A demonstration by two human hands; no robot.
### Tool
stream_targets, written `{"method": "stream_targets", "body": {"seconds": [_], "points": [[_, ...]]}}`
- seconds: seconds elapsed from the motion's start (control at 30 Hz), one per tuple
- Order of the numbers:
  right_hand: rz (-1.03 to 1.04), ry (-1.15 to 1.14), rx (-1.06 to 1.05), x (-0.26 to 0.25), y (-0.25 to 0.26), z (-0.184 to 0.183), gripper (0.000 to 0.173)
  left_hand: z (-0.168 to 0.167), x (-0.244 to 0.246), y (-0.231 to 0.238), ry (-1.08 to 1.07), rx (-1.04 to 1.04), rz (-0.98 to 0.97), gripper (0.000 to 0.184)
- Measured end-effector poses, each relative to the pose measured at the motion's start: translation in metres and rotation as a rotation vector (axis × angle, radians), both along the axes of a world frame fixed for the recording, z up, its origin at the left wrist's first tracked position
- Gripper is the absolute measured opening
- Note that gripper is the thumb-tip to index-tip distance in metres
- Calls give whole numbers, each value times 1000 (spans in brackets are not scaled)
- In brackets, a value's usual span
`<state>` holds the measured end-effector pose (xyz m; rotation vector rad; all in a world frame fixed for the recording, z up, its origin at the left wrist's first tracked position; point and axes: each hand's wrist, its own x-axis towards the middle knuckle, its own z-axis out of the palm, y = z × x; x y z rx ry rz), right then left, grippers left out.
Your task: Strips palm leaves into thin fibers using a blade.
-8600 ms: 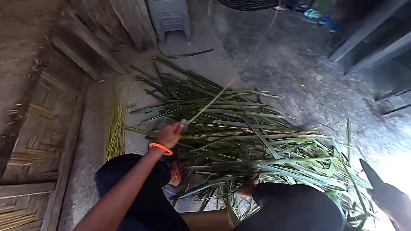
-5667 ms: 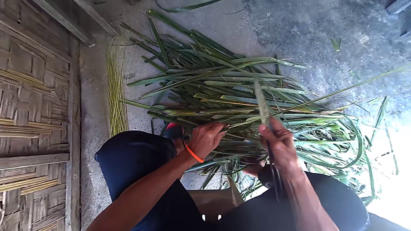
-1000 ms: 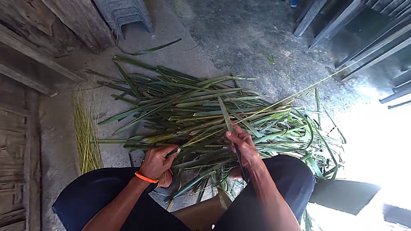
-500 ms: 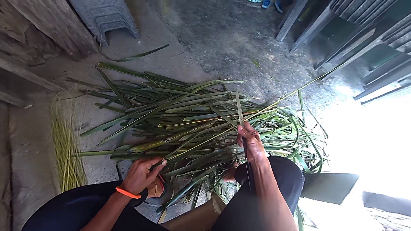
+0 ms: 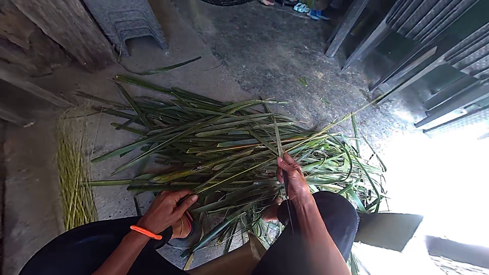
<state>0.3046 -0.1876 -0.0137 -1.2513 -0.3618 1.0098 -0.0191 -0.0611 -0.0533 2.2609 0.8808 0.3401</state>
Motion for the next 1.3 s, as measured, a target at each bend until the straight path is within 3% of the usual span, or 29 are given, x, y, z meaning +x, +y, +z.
{"method": "stream_targets", "body": {"seconds": [0.07,0.13,0.2,0.33,0.43,0.57,0.73,0.9,1.17,1.3], "points": [[55,9,7,-15,8,2,17,2,7,-5,2,31,-10,50],[93,7,19,-29,19,7,37,6,15,-7,-20,24,8,44],[103,-31,9,-39,33,12,40,15,23,-5,-52,-81,91,38],[133,-118,19,-66,53,13,12,39,35,-9,-221,-646,307,28],[223,-155,6,-83,63,12,14,48,39,-24,-356,-969,427,28],[410,-118,-42,-107,69,7,22,45,26,-25,-454,-1196,611,30],[815,-186,-177,-122,86,8,45,38,13,-24,-509,-1329,717,34],[1150,-286,-260,-129,108,4,51,31,14,-26,-493,-1302,649,34],[1135,-84,-272,-130,115,-19,44,12,21,-19,-489,-1214,675,29],[1086,67,-256,-118,125,-24,36,15,17,-20,-509,-1341,634,32]]}}
